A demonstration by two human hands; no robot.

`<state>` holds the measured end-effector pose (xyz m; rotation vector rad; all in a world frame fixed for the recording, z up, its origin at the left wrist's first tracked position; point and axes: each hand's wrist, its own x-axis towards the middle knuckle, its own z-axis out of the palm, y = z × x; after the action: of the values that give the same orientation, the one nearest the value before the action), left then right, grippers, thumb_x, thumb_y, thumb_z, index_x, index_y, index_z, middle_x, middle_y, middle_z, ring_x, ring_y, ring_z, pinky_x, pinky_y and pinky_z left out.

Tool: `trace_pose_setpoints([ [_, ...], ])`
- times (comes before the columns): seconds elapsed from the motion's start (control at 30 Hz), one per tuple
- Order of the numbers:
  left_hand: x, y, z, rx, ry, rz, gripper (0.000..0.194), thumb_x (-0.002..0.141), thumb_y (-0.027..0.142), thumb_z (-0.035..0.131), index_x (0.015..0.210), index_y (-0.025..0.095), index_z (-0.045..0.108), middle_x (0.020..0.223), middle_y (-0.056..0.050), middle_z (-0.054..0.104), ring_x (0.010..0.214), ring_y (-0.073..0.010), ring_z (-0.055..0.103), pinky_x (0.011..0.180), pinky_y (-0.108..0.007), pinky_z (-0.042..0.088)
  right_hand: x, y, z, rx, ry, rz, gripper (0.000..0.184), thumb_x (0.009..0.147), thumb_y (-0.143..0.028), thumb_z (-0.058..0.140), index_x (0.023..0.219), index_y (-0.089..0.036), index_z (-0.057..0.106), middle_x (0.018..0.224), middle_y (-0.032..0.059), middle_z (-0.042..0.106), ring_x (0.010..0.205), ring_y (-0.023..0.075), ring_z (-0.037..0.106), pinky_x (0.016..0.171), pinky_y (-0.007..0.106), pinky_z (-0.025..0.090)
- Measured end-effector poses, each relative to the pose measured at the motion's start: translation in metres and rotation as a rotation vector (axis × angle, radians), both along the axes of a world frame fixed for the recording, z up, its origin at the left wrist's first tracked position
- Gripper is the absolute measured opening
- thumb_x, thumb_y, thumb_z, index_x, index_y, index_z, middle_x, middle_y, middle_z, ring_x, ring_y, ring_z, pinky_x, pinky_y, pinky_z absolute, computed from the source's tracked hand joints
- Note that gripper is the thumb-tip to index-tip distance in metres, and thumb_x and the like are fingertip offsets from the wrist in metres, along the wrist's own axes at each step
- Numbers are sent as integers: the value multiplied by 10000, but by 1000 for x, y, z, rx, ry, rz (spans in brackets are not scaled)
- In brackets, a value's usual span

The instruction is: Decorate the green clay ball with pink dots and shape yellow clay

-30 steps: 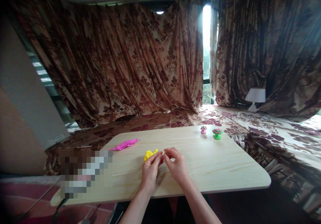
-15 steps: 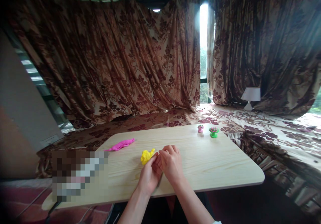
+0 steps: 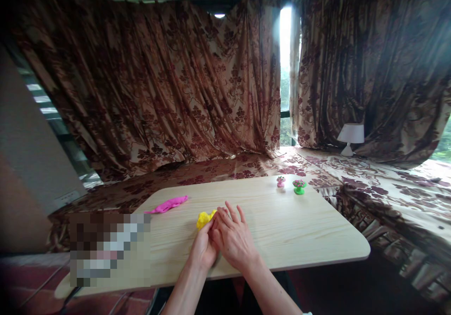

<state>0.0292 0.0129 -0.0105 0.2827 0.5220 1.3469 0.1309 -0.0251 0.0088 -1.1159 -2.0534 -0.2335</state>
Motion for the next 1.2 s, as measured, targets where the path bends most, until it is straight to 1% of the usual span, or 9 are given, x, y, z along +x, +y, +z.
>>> trace_pose_setpoints([
  [0.1,2,-1,-1,-9,-15,-13,196,845,121,428,886,130,620,893,-85,674,858,-137,646,731,-207,526,-2,-1,0,-26,-20,65,416,862,-230,424,1278,-214,441,1305,45,480,1304,214,248,1074,454,186],
  [0.27,0,-10,3,15,-75,-45,193,848,165,431,901,144,616,924,-77,667,897,-136,633,784,-227,509,-3,0,-2,-56,-7,18,387,877,-238,401,1255,-194,468,1320,59,464,1309,216,237,1075,467,166],
  [0.37,-4,-14,6,43,-117,-65,244,868,244,397,898,144,617,970,-98,655,964,-159,611,828,-258,494,-2,-2,0,-67,-28,66,381,881,-234,395,1255,-216,466,1297,32,491,1314,196,224,1082,453,155],
  [0.47,-6,-17,8,86,-104,-146,308,871,335,378,935,151,617,1034,-113,635,1020,-184,584,856,-293,482,-2,-2,0,-68,-34,86,385,881,-241,394,1259,-212,462,1295,37,493,1314,198,225,1080,454,160],
  [0.57,-6,-18,10,142,-80,-240,349,862,387,382,1008,161,603,1084,-114,617,1050,-209,566,870,-334,473,-2,0,-1,-60,9,9,378,880,-232,388,1246,-194,477,1308,59,477,1311,217,228,1074,476,155],
  [0.77,-7,-19,10,137,-130,-169,352,878,365,361,1022,145,594,1099,-119,611,1062,-205,557,914,-347,438,-1,-1,-1,-71,-47,59,400,887,-242,384,1284,-220,431,1308,15,480,1324,194,188,1086,443,133],
  [0.97,-7,-21,12,185,-164,-275,334,889,331,361,1049,144,586,1088,-115,617,1062,-203,557,953,-362,400,-1,-1,1,-111,-5,-50,386,906,-247,335,1273,-191,441,1318,38,466,1323,206,185,1078,450,130],
  [1.1,-9,-20,12,178,-176,-185,357,898,328,336,1036,123,595,1082,-133,618,1071,-210,552,957,-362,395,-1,-1,1,-108,-38,47,378,906,-252,344,1272,-231,437,1313,-5,472,1312,169,216,1087,402,140],
  [1.2,-6,-21,13,174,-173,-241,360,896,337,343,1057,127,587,1102,-134,609,1072,-210,552,953,-362,400,-1,1,-1,-111,-38,64,377,905,-264,351,1268,-220,445,1319,3,466,1304,171,236,1086,392,152],
])
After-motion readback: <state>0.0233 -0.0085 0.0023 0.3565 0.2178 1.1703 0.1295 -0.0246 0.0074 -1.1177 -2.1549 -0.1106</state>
